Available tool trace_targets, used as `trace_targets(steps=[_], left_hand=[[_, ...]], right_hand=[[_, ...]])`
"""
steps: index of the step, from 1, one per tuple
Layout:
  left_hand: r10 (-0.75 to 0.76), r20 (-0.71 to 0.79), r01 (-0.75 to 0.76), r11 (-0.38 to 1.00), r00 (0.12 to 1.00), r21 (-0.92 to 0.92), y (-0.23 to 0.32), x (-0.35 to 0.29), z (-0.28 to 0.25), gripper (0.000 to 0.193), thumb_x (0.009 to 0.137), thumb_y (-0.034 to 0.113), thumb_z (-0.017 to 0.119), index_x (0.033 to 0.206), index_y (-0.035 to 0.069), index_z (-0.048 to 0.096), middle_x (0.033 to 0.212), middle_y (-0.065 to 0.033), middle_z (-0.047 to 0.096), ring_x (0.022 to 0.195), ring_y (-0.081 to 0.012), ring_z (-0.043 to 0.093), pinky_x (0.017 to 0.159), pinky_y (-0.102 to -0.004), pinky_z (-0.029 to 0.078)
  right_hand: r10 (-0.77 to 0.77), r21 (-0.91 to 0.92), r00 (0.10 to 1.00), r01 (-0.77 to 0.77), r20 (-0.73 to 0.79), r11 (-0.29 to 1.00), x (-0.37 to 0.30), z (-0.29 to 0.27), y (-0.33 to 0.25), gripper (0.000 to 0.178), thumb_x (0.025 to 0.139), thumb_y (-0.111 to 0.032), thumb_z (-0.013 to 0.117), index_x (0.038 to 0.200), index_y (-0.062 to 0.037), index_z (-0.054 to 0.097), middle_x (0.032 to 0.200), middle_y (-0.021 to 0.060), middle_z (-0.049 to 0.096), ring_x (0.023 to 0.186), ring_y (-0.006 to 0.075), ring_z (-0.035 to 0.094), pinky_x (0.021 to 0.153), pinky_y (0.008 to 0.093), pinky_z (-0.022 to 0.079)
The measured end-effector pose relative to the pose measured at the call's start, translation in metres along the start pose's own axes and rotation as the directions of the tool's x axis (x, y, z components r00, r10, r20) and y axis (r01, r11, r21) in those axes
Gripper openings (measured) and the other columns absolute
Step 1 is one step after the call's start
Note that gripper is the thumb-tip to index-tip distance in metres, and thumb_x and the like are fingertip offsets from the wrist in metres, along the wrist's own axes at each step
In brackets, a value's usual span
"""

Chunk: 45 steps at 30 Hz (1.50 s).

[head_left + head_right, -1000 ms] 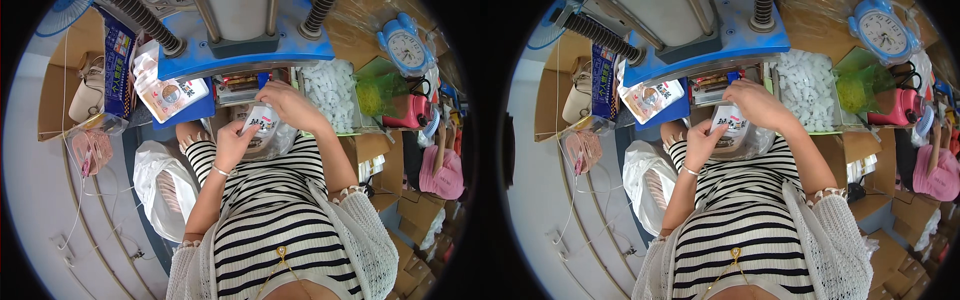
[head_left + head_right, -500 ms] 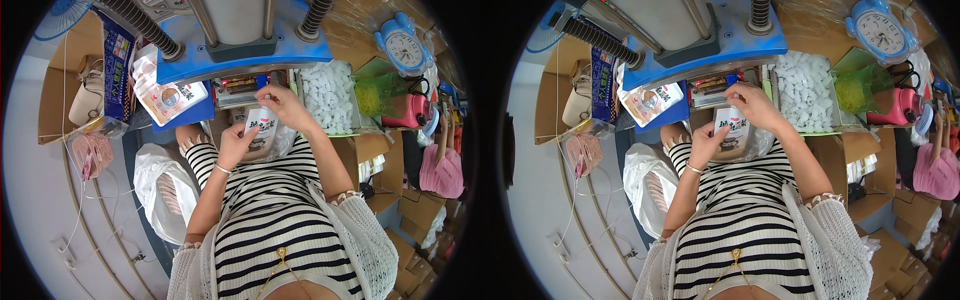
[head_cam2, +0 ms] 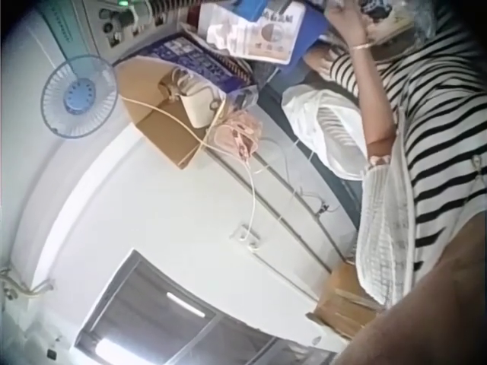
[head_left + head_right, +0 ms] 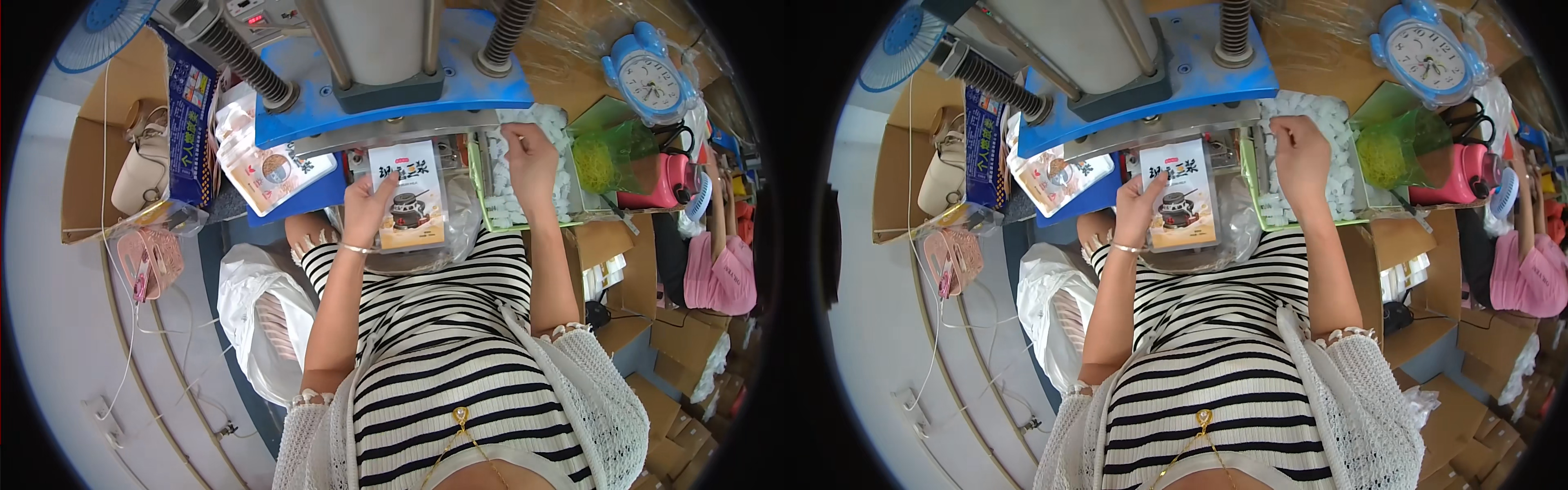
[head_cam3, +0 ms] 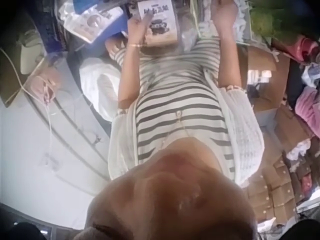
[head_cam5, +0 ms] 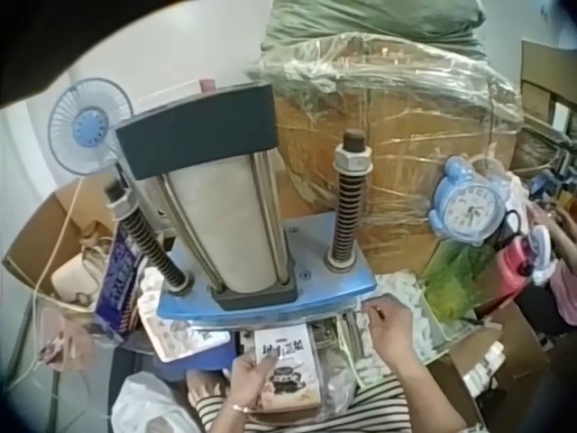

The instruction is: The person picks up a pouch, inserts a plastic nozzle into the top, and places the assembly into a heat-sealing machine. They then remove the sealed pouch and place it into a plastic bag, repeating the process with additional pouches.

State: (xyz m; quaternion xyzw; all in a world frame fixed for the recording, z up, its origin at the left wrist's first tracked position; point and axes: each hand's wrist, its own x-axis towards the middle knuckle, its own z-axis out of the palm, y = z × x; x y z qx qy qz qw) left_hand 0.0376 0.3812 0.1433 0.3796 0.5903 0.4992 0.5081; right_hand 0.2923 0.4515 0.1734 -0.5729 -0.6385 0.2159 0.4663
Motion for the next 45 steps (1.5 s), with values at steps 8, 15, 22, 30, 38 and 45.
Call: trace_targets(steps=[8, 15, 22, 30, 38, 45], left_hand=[[0.800, 0.000, -0.088, 0.065, 0.600, 0.994, 0.036, -0.013, -0.037, 0.043, 0.085, 0.031, 0.071, 0.117, 0.003, 0.063, 0.122, -0.0157, 0.061, 0.116, -0.0358, 0.053, 0.095, -0.0488, 0.041], [0.663, 0.110, -0.298, 0.177, 0.740, 0.938, -0.005, -0.043, -0.070, 0.031, 0.085, 0.024, 0.070, 0.110, 0.008, 0.065, 0.113, -0.0122, 0.063, 0.103, -0.0327, 0.057, 0.098, -0.0468, 0.039], [0.434, -0.029, -0.301, 0.669, 0.900, 0.680, 0.066, -0.069, -0.043, 0.012, 0.083, 0.013, 0.072, 0.085, 0.001, 0.070, 0.079, -0.0119, 0.067, 0.069, -0.0269, 0.060, 0.074, -0.0318, 0.049], [-0.032, 0.050, 0.025, 0.989, 0.998, 0.146, 0.024, -0.057, 0.004, 0.022, 0.088, 0.017, 0.072, 0.092, -0.004, 0.071, 0.080, -0.0053, 0.071, 0.068, -0.0065, 0.059, 0.062, -0.0247, 0.047], [-0.039, 0.097, 0.043, 0.998, 0.995, -0.043, 0.004, -0.027, 0.020, 0.023, 0.090, 0.019, 0.070, 0.094, -0.004, 0.071, 0.081, -0.0008, 0.069, 0.070, -0.0029, 0.055, 0.062, -0.0219, 0.045], [-0.014, -0.005, 0.014, 0.997, 1.000, 0.082, 0.003, 0.006, 0.008, 0.028, 0.090, 0.022, 0.070, 0.095, -0.006, 0.070, 0.082, -0.0039, 0.071, 0.069, -0.0102, 0.061, 0.063, -0.0269, 0.049]], right_hand=[[0.061, -0.698, 0.975, 0.107, 0.211, 0.709, -0.002, 0.013, -0.013, 0.024, 0.082, -0.005, 0.056, 0.105, -0.0052, 0.062, 0.097, 0.0141, 0.066, 0.082, 0.0338, 0.067, 0.067, 0.0438, 0.053], [-0.059, -0.473, 0.977, 0.151, 0.205, 0.868, -0.001, 0.002, -0.008, 0.022, 0.088, -0.005, 0.057, 0.109, -0.0028, 0.065, 0.095, 0.0158, 0.068, 0.075, 0.0281, 0.067, 0.066, 0.0379, 0.053], [0.213, 0.518, 0.935, -0.336, 0.283, 0.787, -0.037, 0.014, -0.049, 0.022, 0.093, -0.003, 0.059, 0.115, -0.0022, 0.064, 0.096, 0.0027, 0.065, 0.085, 0.0088, 0.058, 0.077, 0.0241, 0.048], [0.009, 0.391, 0.848, -0.254, 0.530, 0.885, -0.030, 0.040, -0.070, 0.025, 0.092, -0.003, 0.060, 0.117, -0.0031, 0.062, 0.099, 0.0020, 0.065, 0.089, 0.0089, 0.058, 0.080, 0.0246, 0.047], [-0.069, 0.045, 0.962, 0.059, 0.264, 0.997, -0.028, 0.021, -0.038, 0.019, 0.091, -0.005, 0.060, 0.110, -0.0029, 0.065, 0.096, 0.0100, 0.067, 0.087, 0.0224, 0.063, 0.080, 0.0304, 0.049], [-0.378, -0.518, 0.917, 0.388, 0.130, 0.762, 0.019, -0.008, -0.008, 0.011, 0.080, -0.003, 0.061, 0.089, -0.0011, 0.065, 0.089, 0.0118, 0.063, 0.085, 0.0312, 0.058, 0.077, 0.0400, 0.047]])
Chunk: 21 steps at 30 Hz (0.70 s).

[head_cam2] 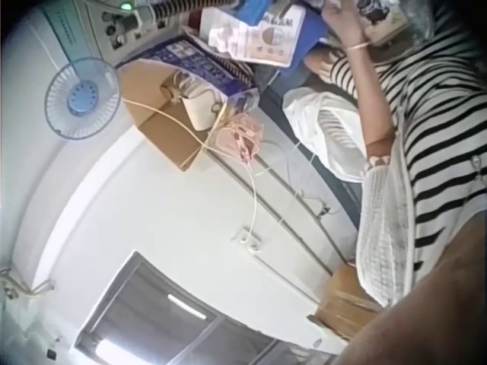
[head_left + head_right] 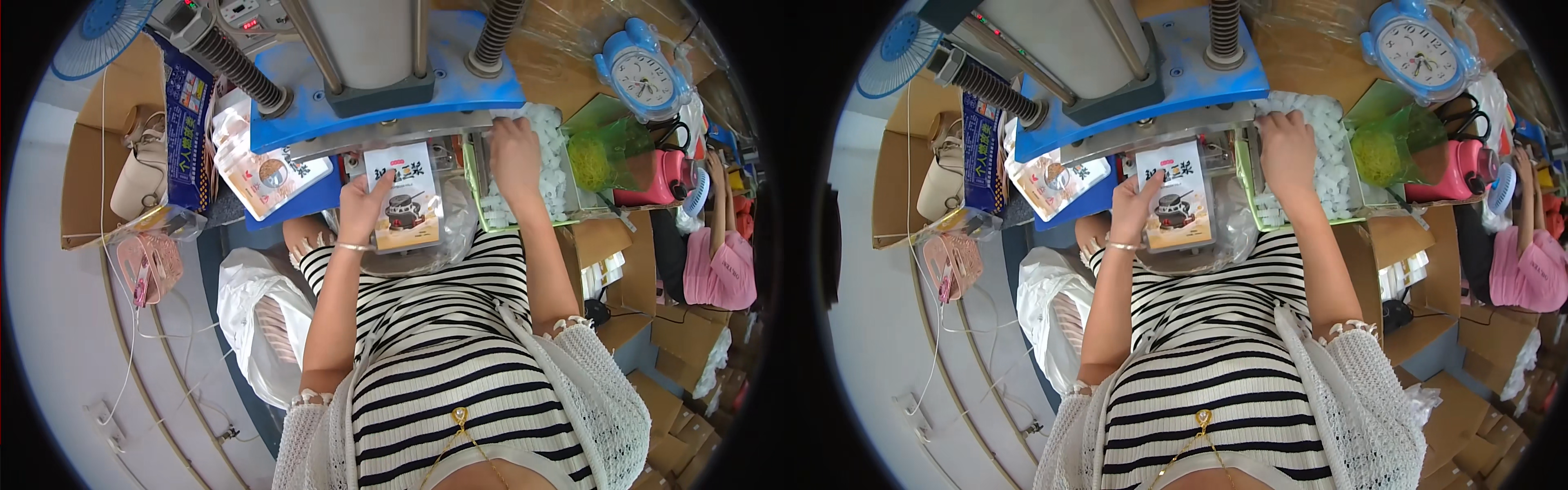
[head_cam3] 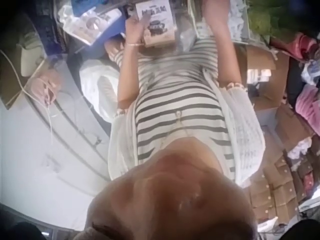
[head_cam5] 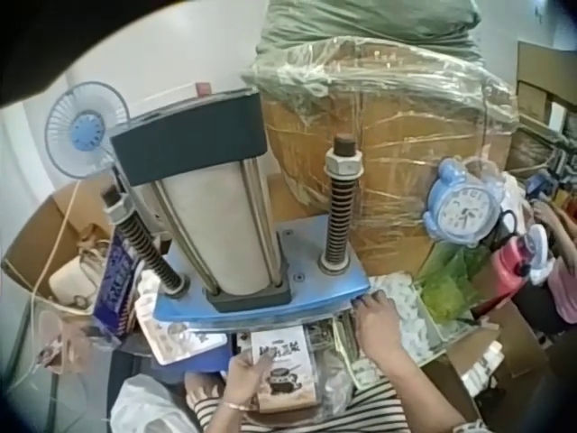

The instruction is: The person picks up a pouch, inserts a plastic nozzle into the top, and places the assembly into a heat-sealing machine. They then remove the sealed pouch and place it into a plastic bag, repeating the process with additional pouches.

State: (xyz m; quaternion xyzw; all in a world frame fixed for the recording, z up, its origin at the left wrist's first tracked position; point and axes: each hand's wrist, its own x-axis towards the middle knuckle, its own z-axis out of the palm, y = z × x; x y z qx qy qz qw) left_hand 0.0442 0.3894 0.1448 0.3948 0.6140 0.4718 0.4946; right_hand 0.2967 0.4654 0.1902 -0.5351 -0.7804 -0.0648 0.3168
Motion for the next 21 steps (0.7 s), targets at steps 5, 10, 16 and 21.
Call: trace_targets(steps=[5, 10, 16, 21], left_hand=[[0.571, -0.100, -0.153, 0.378, 0.815, 0.913, 0.058, -0.021, -0.038, 0.031, 0.086, 0.026, 0.072, 0.101, -0.001, 0.070, 0.095, -0.0101, 0.071, 0.081, -0.0277, 0.066, 0.072, -0.0368, 0.052], [0.818, 0.044, -0.179, 0.073, 0.573, 0.981, 0.019, -0.039, -0.040, 0.025, 0.084, 0.023, 0.072, 0.100, 0.003, 0.069, 0.102, -0.0125, 0.069, 0.092, -0.0353, 0.065, 0.082, -0.0406, 0.050], [0.718, -0.081, -0.323, 0.407, 0.691, 0.854, 0.012, -0.035, -0.073, 0.016, 0.086, 0.014, 0.070, 0.093, 0.000, 0.067, 0.089, -0.0114, 0.067, 0.078, -0.0277, 0.063, 0.072, -0.0358, 0.050], [0.438, -0.078, -0.305, 0.731, 0.895, 0.611, 0.057, -0.065, -0.048, 0.012, 0.083, 0.012, 0.072, 0.088, 0.002, 0.068, 0.082, -0.0087, 0.064, 0.069, -0.0222, 0.059, 0.065, -0.0313, 0.047]], right_hand=[[-0.027, -0.194, 0.996, 0.043, 0.087, 0.980, -0.007, 0.010, -0.009, 0.011, 0.075, -0.005, 0.060, 0.085, -0.0024, 0.064, 0.091, 0.0104, 0.061, 0.088, 0.0299, 0.055, 0.076, 0.0408, 0.045], [-0.027, -0.320, 0.976, 0.097, 0.214, 0.942, 0.005, 0.011, -0.009, 0.018, 0.075, -0.004, 0.058, 0.092, -0.0035, 0.065, 0.092, 0.0097, 0.060, 0.092, 0.0275, 0.056, 0.076, 0.0379, 0.045], [0.126, 0.016, 0.989, -0.128, 0.073, 0.992, -0.009, -0.007, -0.008, 0.020, 0.081, -0.001, 0.057, 0.100, -0.0017, 0.061, 0.096, 0.0105, 0.060, 0.097, 0.0262, 0.057, 0.079, 0.0388, 0.047], [0.256, 0.734, 0.859, -0.513, 0.444, 0.445, -0.024, -0.019, -0.055, 0.018, 0.092, -0.003, 0.054, 0.108, -0.0004, 0.060, 0.097, 0.0124, 0.058, 0.091, 0.0280, 0.057, 0.080, 0.0363, 0.049]])
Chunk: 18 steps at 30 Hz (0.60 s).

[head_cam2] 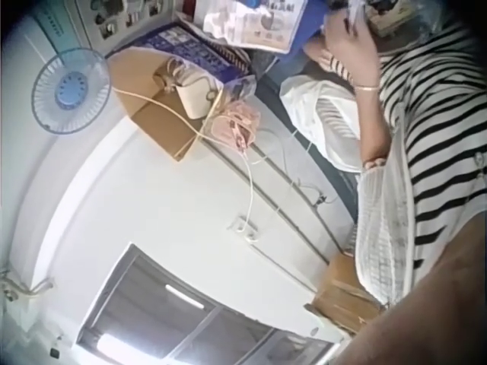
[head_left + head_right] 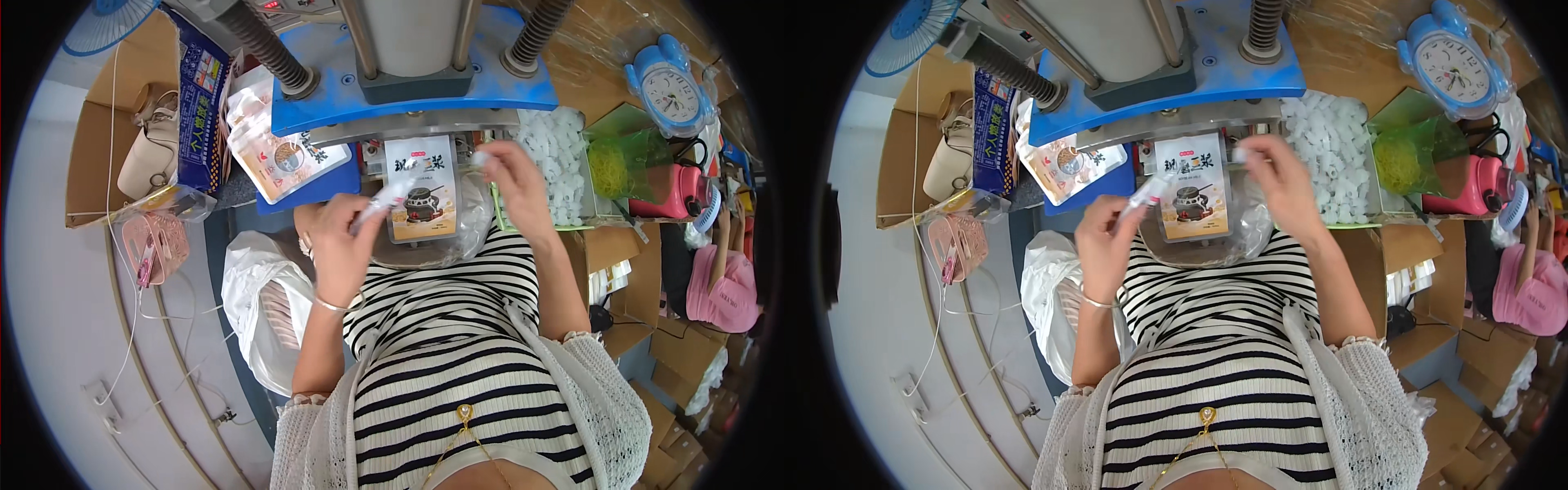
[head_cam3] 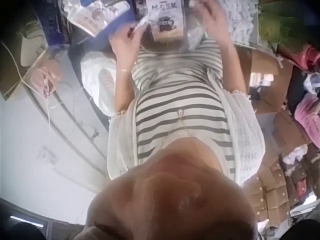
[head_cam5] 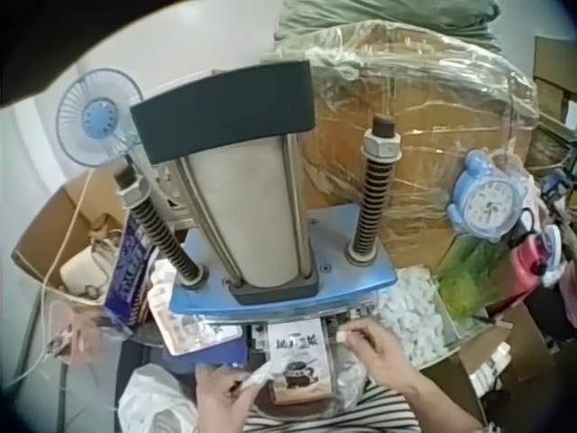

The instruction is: The person picks up a pouch, inserts a plastic nozzle into the top, and places the assembly into a heat-sealing machine. They then remove the sealed pouch and place it into a plastic bag, repeating the process with additional pouches.

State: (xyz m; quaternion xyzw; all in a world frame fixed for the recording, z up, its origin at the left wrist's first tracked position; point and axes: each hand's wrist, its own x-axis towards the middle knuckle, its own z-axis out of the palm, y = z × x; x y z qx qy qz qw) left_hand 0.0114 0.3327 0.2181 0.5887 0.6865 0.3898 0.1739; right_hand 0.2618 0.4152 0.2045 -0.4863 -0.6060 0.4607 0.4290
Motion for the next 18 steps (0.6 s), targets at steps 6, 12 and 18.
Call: trace_targets(steps=[6, 12, 18], left_hand=[[-0.197, 0.256, 0.289, 0.871, 0.946, -0.397, -0.020, -0.010, 0.045, 0.019, 0.087, 0.016, 0.072, 0.085, -0.003, 0.067, 0.070, -0.0026, 0.062, 0.058, -0.0070, 0.050, 0.055, -0.0234, 0.041], [-0.233, 0.331, 0.379, 0.783, 0.914, -0.493, -0.014, -0.010, 0.071, 0.023, 0.092, 0.018, 0.068, 0.087, -0.005, 0.068, 0.070, 0.0015, 0.062, 0.062, -0.0023, 0.047, 0.055, -0.0220, 0.040], [-0.336, 0.254, 0.421, 0.683, 0.907, -0.597, -0.018, 0.027, 0.091, 0.027, 0.094, 0.022, 0.066, 0.087, -0.004, 0.069, 0.070, 0.0039, 0.062, 0.063, -0.0007, 0.047, 0.053, -0.0213, 0.038]], right_hand=[[-0.410, -0.269, 0.802, 0.550, 0.435, 0.790, 0.032, 0.031, -0.016, 0.018, 0.095, -0.006, 0.055, 0.112, -0.0011, 0.060, 0.099, 0.0087, 0.059, 0.088, 0.0154, 0.058, 0.078, 0.0285, 0.048], [-0.062, -0.134, 0.960, 0.101, 0.272, 0.986, 0.022, 0.040, 0.015, 0.016, 0.094, -0.005, 0.057, 0.109, -0.0011, 0.061, 0.098, 0.0121, 0.059, 0.084, 0.0229, 0.059, 0.077, 0.0299, 0.047], [-0.249, -0.339, 0.959, 0.192, -0.134, 0.921, 0.029, -0.007, 0.027, 0.012, 0.092, -0.005, 0.058, 0.102, 0.0001, 0.063, 0.096, 0.0142, 0.059, 0.080, 0.0313, 0.058, 0.075, 0.0314, 0.047]])
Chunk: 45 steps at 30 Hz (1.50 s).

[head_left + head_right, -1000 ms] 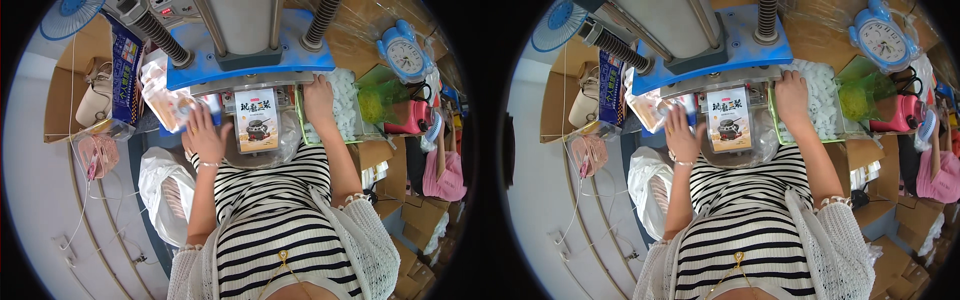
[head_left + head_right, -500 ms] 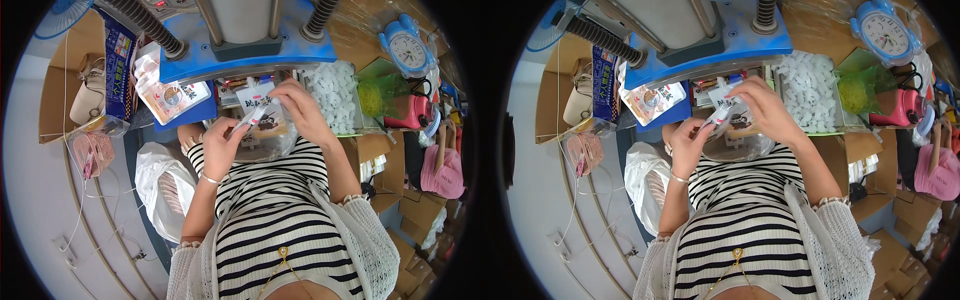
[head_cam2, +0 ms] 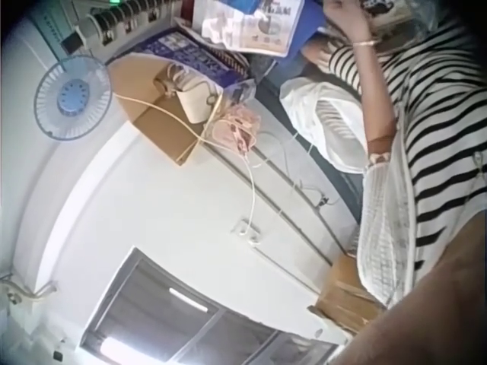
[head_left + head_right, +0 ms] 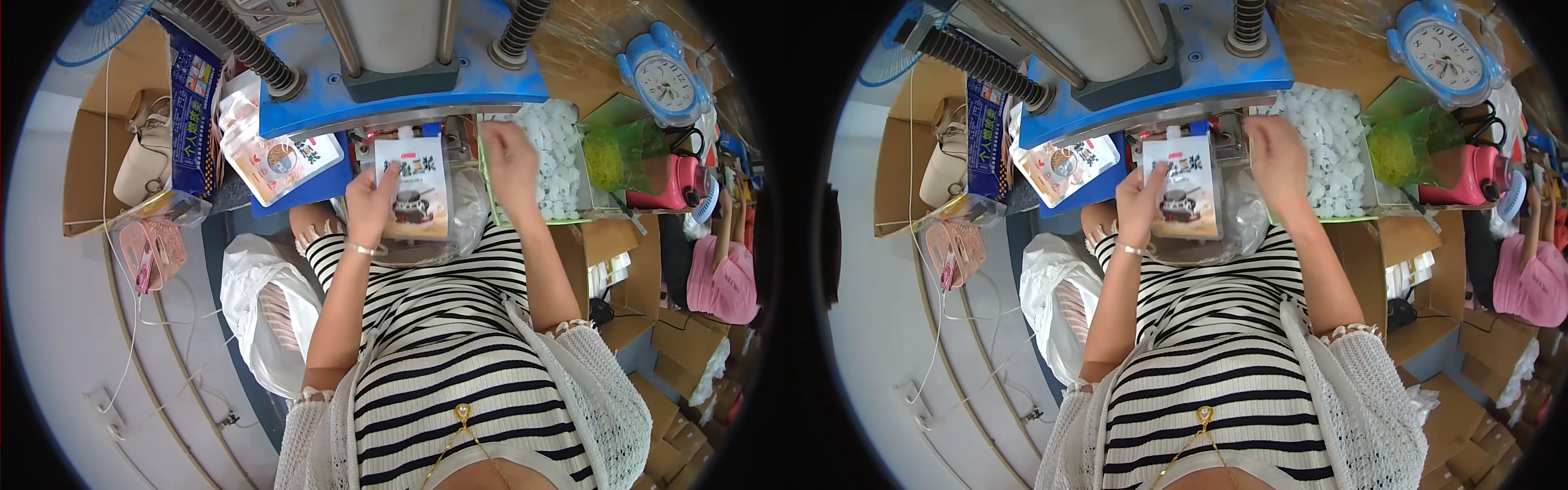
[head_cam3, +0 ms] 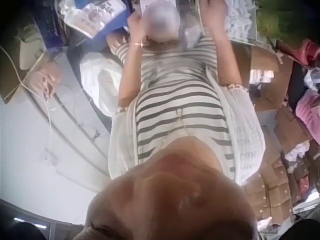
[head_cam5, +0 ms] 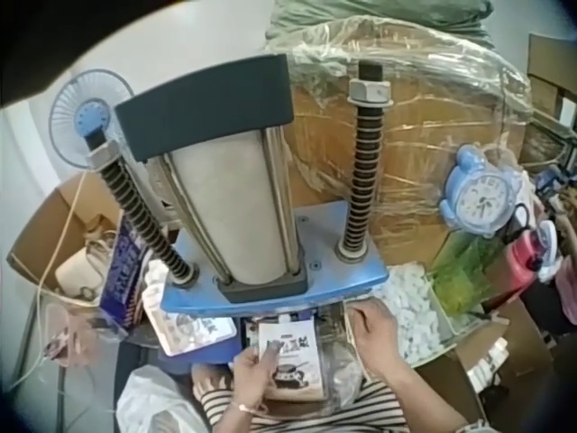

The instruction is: The person picks up a pouch, inserts a plastic nozzle into the top, and places the assembly into a heat-sealing machine. They then remove the sealed pouch and place it into a plastic bag, repeating the process with additional pouches.

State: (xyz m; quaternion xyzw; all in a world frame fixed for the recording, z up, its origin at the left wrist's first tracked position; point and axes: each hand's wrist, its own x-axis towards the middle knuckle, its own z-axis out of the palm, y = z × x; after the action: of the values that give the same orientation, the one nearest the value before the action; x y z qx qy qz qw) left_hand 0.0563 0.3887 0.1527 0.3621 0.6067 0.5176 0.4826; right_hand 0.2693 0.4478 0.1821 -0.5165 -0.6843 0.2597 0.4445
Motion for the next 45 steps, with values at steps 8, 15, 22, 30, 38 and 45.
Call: trace_targets(steps=[8, 15, 22, 30, 38, 45], left_hand=[[0.083, 0.102, -0.131, 0.616, 0.991, 0.777, 0.034, 0.011, -0.032, 0.028, 0.089, 0.027, 0.070, 0.097, 0.000, 0.069, 0.089, -0.0068, 0.071, 0.065, -0.0197, 0.059, 0.061, -0.0308, 0.046], [0.747, 0.204, -0.208, -0.090, 0.632, 0.974, -0.005, -0.022, -0.061, 0.040, 0.084, 0.026, 0.071, 0.119, 0.011, 0.060, 0.122, -0.0139, 0.058, 0.094, -0.0364, 0.062, 0.075, -0.0400, 0.052], [0.693, 0.032, -0.436, 0.417, 0.720, 0.798, -0.023, -0.013, -0.082, 0.016, 0.086, 0.014, 0.067, 0.100, 0.005, 0.066, 0.101, -0.0116, 0.066, 0.084, -0.0349, 0.063, 0.072, -0.0407, 0.050], [0.448, 0.021, -0.352, 0.670, 0.894, 0.654, 0.047, -0.065, -0.067, 0.013, 0.089, 0.012, 0.069, 0.094, 0.000, 0.067, 0.078, -0.0024, 0.061, 0.067, -0.0094, 0.054, 0.059, -0.0248, 0.042], [0.056, 0.090, -0.074, 0.976, 0.994, 0.205, 0.019, -0.062, -0.019, 0.022, 0.089, 0.019, 0.071, 0.092, -0.003, 0.069, 0.076, -0.0037, 0.065, 0.066, -0.0049, 0.054, 0.059, -0.0221, 0.044], [0.074, 0.166, -0.098, 0.985, 0.983, 0.143, -0.006, -0.051, 0.001, 0.021, 0.089, 0.017, 0.070, 0.090, -0.005, 0.069, 0.073, -0.0022, 0.066, 0.065, -0.0030, 0.052, 0.059, -0.0205, 0.043]], right_hand=[[-0.296, -0.719, 0.943, 0.312, 0.153, 0.622, 0.025, -0.018, 0.027, 0.020, 0.074, -0.001, 0.061, 0.093, 0.0000, 0.068, 0.107, 0.0129, 0.062, 0.103, 0.0322, 0.054, 0.083, 0.0409, 0.045], [-0.288, -0.736, 0.935, 0.342, 0.206, 0.585, 0.025, -0.012, 0.018, 0.021, 0.071, -0.006, 0.061, 0.089, 0.0003, 0.068, 0.103, 0.0116, 0.060, 0.098, 0.0292, 0.052, 0.080, 0.0408, 0.043], [-0.333, -0.720, 0.931, 0.334, 0.151, 0.608, 0.032, 0.003, 0.029, 0.029, 0.072, -0.006, 0.064, 0.100, -0.0005, 0.067, 0.114, 0.0139, 0.062, 0.115, 0.0332, 0.051, 0.091, 0.0469, 0.041], [0.206, 0.106, 0.977, -0.210, 0.044, 0.972, -0.013, -0.012, -0.012, 0.023, 0.083, 0.000, 0.057, 0.105, -0.0018, 0.063, 0.105, 0.0133, 0.062, 0.098, 0.0308, 0.057, 0.088, 0.0371, 0.045], [-0.337, -0.017, 0.818, 0.389, 0.466, 0.921, 0.000, 0.008, -0.066, 0.016, 0.096, -0.001, 0.048, 0.103, -0.0021, 0.062, 0.094, 0.0104, 0.061, 0.091, 0.0226, 0.057, 0.082, 0.0300, 0.045], [-0.002, 0.147, 0.941, -0.051, 0.339, 0.988, -0.017, 0.021, -0.033, 0.015, 0.092, 0.000, 0.050, 0.100, -0.0025, 0.061, 0.095, 0.0112, 0.062, 0.092, 0.0291, 0.058, 0.082, 0.0354, 0.046]])
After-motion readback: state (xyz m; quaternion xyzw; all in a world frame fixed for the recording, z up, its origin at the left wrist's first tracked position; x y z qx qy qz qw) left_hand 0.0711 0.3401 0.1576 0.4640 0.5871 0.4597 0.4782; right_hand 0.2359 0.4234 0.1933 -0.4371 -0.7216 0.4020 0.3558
